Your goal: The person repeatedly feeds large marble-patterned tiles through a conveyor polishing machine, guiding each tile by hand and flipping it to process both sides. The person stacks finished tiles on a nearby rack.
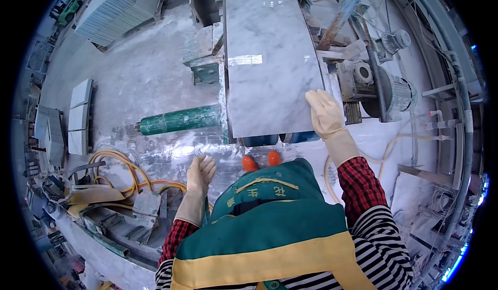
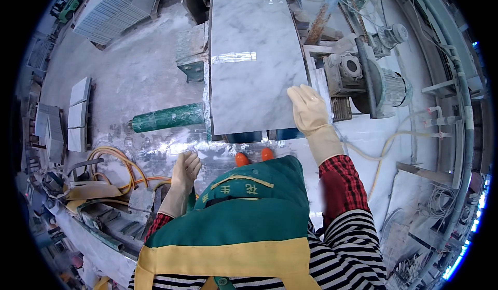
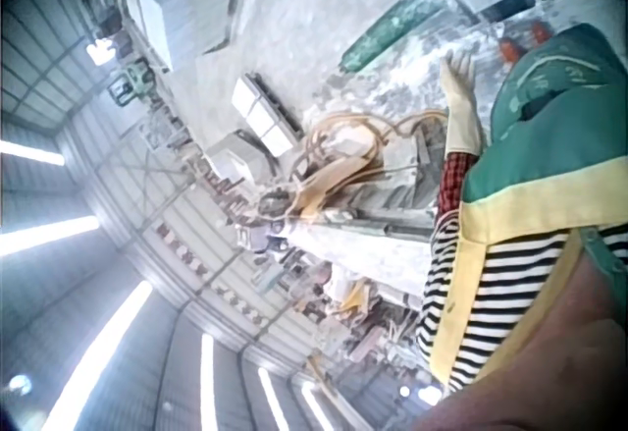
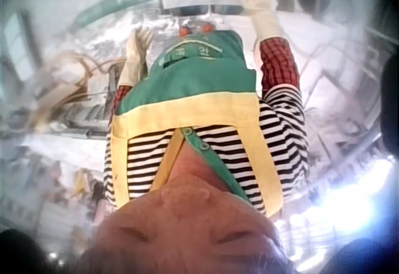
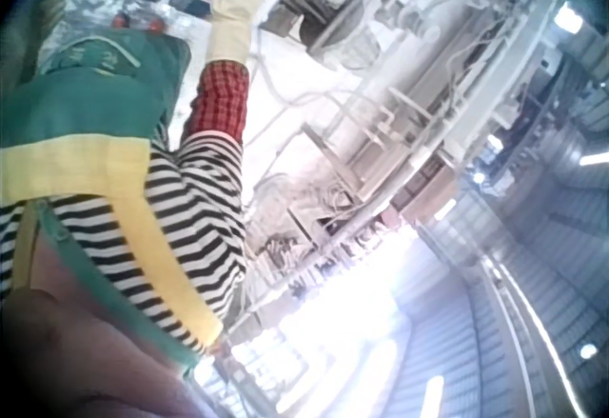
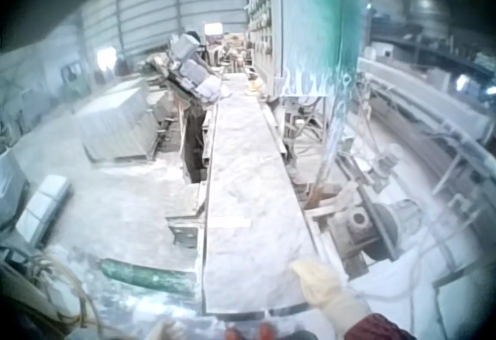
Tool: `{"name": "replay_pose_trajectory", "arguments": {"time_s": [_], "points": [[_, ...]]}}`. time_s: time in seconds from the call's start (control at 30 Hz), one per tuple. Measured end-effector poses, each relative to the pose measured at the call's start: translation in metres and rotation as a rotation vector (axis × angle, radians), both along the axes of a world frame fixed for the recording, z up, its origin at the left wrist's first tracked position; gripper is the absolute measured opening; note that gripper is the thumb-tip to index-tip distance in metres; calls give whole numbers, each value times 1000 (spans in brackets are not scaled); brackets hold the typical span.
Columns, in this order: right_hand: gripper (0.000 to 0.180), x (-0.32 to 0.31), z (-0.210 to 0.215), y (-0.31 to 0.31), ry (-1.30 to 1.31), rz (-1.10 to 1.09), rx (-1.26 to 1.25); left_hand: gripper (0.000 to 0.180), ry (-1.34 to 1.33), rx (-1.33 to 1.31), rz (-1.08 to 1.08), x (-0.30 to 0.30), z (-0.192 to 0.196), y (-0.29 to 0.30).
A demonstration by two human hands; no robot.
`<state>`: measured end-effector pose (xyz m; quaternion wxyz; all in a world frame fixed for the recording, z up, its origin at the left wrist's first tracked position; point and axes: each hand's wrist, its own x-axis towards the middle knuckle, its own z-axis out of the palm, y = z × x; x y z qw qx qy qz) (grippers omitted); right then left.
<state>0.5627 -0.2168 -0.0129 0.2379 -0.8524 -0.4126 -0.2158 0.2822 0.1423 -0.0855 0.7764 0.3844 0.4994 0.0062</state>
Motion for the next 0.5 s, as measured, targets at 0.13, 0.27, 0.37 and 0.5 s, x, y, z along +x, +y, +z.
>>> {"name": "replay_pose_trajectory", "arguments": {"time_s": [0.13, 0.27, 0.37, 0.5], "points": [[30, 2, 6, 1, 78, -23, -34, 62, 21, 1, 19, -13, -8, 8], [22, 8, -6, -3, 67, -58, -16, 59, 29, 4, 1, -14, -2, 12], [22, 11, -16, -9, -4, -92, 9, 57, 18, 0, -1, -17, 1, 15], [28, 7, -21, -31, 51, -210, -83, 59, -10, -35, -14, -31, -7, 22]]}}
